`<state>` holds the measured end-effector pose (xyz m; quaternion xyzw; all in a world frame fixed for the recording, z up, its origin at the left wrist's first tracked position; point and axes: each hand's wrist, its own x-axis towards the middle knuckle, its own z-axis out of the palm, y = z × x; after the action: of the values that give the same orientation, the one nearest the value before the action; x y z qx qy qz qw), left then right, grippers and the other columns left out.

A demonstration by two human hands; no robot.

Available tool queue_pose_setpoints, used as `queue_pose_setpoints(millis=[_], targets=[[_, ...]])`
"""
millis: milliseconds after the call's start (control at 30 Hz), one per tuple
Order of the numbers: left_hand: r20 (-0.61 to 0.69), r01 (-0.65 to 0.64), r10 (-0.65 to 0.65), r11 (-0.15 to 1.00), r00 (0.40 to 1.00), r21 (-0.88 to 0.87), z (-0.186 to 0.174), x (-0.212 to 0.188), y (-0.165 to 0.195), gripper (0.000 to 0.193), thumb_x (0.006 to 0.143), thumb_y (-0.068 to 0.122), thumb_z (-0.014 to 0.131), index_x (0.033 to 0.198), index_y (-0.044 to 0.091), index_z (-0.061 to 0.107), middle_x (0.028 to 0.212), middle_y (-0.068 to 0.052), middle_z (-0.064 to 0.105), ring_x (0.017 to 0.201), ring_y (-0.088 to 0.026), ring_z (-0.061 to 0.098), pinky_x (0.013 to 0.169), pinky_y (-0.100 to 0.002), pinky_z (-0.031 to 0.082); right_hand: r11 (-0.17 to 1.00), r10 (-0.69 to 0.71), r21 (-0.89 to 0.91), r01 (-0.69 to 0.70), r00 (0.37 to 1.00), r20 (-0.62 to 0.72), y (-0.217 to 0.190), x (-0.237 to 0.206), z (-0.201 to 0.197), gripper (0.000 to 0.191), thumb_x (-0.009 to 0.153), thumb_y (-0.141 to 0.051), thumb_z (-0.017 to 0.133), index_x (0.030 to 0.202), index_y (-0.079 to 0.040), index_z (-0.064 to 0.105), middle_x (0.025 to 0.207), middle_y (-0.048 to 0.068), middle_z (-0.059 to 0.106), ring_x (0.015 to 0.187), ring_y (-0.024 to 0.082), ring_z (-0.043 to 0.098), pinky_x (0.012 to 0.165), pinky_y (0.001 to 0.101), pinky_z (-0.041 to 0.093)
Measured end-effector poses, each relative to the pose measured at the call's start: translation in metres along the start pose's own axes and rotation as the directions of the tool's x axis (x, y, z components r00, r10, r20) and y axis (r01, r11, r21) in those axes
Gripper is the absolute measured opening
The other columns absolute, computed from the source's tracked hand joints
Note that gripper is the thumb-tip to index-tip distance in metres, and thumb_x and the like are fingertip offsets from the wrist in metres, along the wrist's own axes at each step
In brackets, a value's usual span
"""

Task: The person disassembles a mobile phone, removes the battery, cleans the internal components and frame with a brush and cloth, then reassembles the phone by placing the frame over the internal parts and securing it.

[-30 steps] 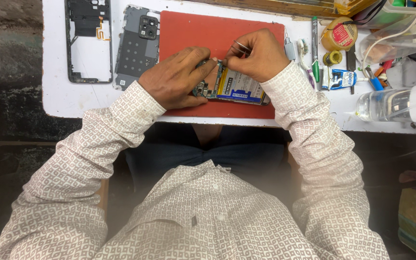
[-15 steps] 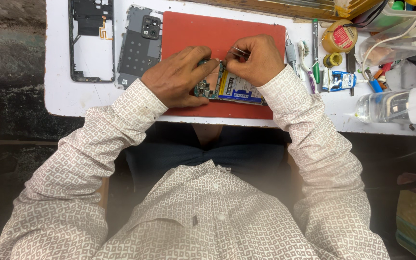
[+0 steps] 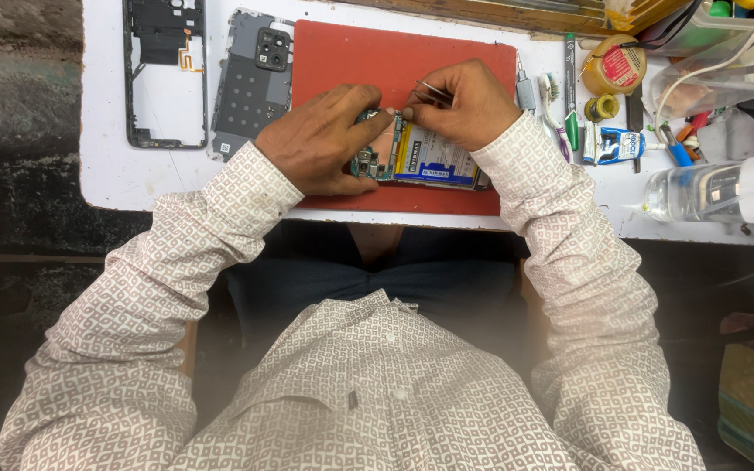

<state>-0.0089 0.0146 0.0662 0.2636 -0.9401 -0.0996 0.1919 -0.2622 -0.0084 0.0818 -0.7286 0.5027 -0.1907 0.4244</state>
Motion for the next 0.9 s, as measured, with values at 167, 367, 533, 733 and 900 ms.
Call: queue_pose_setpoints(millis=[167,367,533,733,900], targets=[[-0.007,0.039,-0.04,0.996,0.999,-0.075,0.0,-0.004,-0.002,0.085,0.066,0.043,0.094,0.132,-0.001,0.062,0.126,-0.018,0.054,0.115,-0.032,0.059,0.098,-0.043,0.054,1.0,0.022,0.007,-0.022,0.999,-0.025,0.01,-0.004,-0.005,0.016,0.095,-0.016,0.075,0.103,-0.002,0.076,0.086,0.007,0.075,0.073,0.01,0.07,0.07,0.0264,0.06],[0.045,0.101,-0.096,0.985,0.994,-0.14,0.0,-0.008,-0.003,0.087,0.067,0.048,0.093,0.131,-0.001,0.062,0.125,-0.018,0.054,0.118,-0.033,0.054,0.103,-0.045,0.049,0.973,-0.203,-0.163,0.164,0.944,-0.259,0.044,-0.033,-0.037,0.029,0.105,0.002,0.064,0.133,0.002,0.072,0.102,0.011,0.058,0.094,0.018,0.058,0.088,0.0316,0.051],[0.093,0.166,-0.153,0.974,0.984,-0.153,0.0,-0.009,-0.003,0.086,0.067,0.052,0.091,0.131,0.002,0.063,0.126,-0.015,0.055,0.121,-0.032,0.052,0.106,-0.044,0.046,0.924,-0.237,-0.377,0.068,0.874,-0.425,0.061,-0.066,-0.047,0.029,0.101,0.004,0.071,0.13,0.002,0.071,0.099,0.012,0.059,0.086,0.02,0.06,0.077,0.0312,0.049],[0.048,0.147,-0.144,0.986,0.988,-0.079,-0.003,-0.008,0.0,0.097,0.065,0.062,0.089,0.135,0.001,0.061,0.133,-0.018,0.053,0.126,-0.034,0.049,0.107,-0.047,0.044,0.933,-0.185,-0.359,-0.035,0.808,-0.56,0.074,-0.071,-0.053,0.028,0.087,0.008,0.082,0.113,0.001,0.076,0.094,0.01,0.065,0.076,0.015,0.065,0.067,0.0279,0.054],[-0.14,0.227,-0.23,0.973,0.963,-0.031,-0.009,-0.025,-0.004,0.075,0.075,0.044,0.089,0.133,0.002,0.066,0.137,-0.02,0.055,0.127,-0.035,0.052,0.108,-0.047,0.045,0.923,-0.192,-0.382,-0.051,0.797,-0.572,0.085,-0.062,-0.06,0.024,0.086,0.006,0.085,0.108,0.0,0.077,0.095,0.01,0.068,0.076,0.016,0.066,0.069,0.0282,0.055]])
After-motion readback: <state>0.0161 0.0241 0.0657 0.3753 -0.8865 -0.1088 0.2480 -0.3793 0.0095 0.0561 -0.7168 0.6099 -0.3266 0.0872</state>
